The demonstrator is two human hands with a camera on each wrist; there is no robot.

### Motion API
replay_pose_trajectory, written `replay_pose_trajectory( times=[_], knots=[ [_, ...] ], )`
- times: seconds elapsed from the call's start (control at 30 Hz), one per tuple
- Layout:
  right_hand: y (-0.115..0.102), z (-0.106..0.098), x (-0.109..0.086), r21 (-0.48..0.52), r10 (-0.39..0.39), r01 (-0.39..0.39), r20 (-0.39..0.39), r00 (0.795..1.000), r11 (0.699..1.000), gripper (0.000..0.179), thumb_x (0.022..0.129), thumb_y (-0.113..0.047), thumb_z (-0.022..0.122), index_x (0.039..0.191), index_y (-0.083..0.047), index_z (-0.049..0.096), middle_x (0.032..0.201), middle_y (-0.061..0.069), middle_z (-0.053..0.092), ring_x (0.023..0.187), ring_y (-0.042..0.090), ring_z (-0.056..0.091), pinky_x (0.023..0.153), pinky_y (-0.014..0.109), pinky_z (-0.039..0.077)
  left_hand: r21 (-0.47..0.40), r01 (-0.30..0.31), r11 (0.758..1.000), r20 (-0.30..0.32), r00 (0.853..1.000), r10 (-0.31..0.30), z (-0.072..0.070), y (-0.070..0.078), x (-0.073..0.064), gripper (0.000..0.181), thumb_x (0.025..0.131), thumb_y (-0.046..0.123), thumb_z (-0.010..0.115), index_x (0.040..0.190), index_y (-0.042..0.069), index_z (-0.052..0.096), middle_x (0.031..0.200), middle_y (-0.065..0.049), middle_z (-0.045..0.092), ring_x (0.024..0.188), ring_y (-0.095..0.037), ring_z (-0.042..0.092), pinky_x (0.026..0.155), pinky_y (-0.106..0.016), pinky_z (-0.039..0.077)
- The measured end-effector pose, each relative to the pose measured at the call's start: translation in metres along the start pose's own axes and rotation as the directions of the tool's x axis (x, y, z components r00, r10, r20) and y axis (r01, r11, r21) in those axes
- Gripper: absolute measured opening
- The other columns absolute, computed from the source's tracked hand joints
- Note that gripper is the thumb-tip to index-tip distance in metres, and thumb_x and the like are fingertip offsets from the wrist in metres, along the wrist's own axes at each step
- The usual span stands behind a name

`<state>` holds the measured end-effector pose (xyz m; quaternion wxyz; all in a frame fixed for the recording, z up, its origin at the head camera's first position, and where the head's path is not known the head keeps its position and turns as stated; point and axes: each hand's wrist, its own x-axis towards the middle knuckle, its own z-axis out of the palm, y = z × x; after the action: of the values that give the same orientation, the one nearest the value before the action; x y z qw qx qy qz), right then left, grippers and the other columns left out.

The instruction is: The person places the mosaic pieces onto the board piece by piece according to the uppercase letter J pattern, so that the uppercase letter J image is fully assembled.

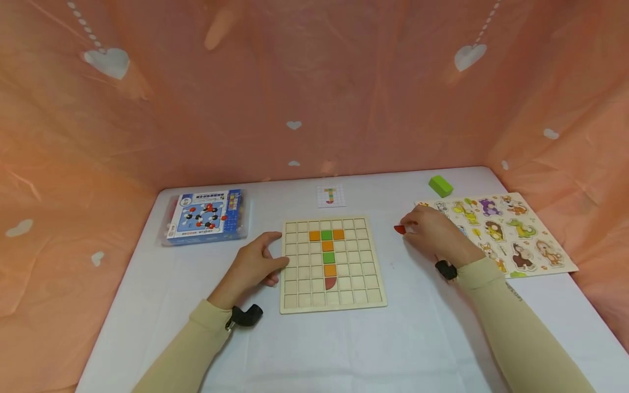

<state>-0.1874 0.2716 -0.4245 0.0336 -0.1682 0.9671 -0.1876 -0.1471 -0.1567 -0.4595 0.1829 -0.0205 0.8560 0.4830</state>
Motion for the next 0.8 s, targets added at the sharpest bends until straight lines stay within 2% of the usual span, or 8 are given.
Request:
replay_pose_trajectory(
  times=[0.17, 0.37, 0.63, 0.8],
  knots=[
    [0.008, 0.005, 0.007, -0.023, -0.038, 0.038, -0.001, 0.999, 0.999, 0.02, 0.093, -0.005, 0.075, 0.111, -0.002, 0.082, 0.109, 0.015, 0.075, 0.102, 0.031, 0.067, 0.092, 0.05, 0.058, 0.003, -0.004, 1.0, -0.002, 1.0, 0.004, 0.0, 0.0, 0.0, 0.074, 0.096, 0.021, 0.082, 0.161, 0.022, 0.048, 0.078, -0.008, 0.065, 0.057, -0.015, 0.07, 0.056, -0.03, 0.062],
    [0.008, 0.006, 0.009, -0.029, -0.028, 0.028, -0.003, 1.0, 0.999, 0.022, 0.091, -0.003, 0.07, 0.109, -0.003, 0.083, 0.106, 0.013, 0.076, 0.097, 0.027, 0.067, 0.09, 0.046, 0.057, 0.001, 0.004, 1.0, -0.005, 1.0, -0.004, 0.0, 0.001, -0.001, 0.073, 0.096, 0.021, 0.083, 0.161, 0.023, 0.048, 0.078, -0.008, 0.064, 0.057, -0.015, 0.07, 0.056, -0.03, 0.062],
    [-0.012, 0.008, 0.004, 0.029, 0.026, -0.027, 0.025, 0.999, 0.999, 0.018, 0.095, -0.01, 0.072, 0.11, -0.006, 0.083, 0.108, 0.009, 0.076, 0.098, 0.025, 0.069, 0.091, 0.047, 0.06, 0.0, 0.005, 1.0, -0.007, 1.0, -0.005, 0.0, 0.002, -0.001, 0.072, 0.096, 0.021, 0.082, 0.16, 0.023, 0.048, 0.079, -0.008, 0.064, 0.058, -0.015, 0.07, 0.057, -0.03, 0.063],
    [-0.033, 0.016, 0.001, 0.052, 0.011, -0.012, 0.016, 1.0, 0.999, 0.022, 0.094, -0.01, 0.069, 0.11, -0.008, 0.083, 0.111, 0.007, 0.076, 0.1, 0.024, 0.069, 0.093, 0.046, 0.06, -0.004, 0.006, 1.0, -0.005, 1.0, -0.006, 0.0, 0.002, -0.001, 0.072, 0.096, 0.022, 0.082, 0.16, 0.023, 0.049, 0.08, -0.009, 0.064, 0.058, -0.015, 0.07, 0.057, -0.03, 0.063]
  ],
)
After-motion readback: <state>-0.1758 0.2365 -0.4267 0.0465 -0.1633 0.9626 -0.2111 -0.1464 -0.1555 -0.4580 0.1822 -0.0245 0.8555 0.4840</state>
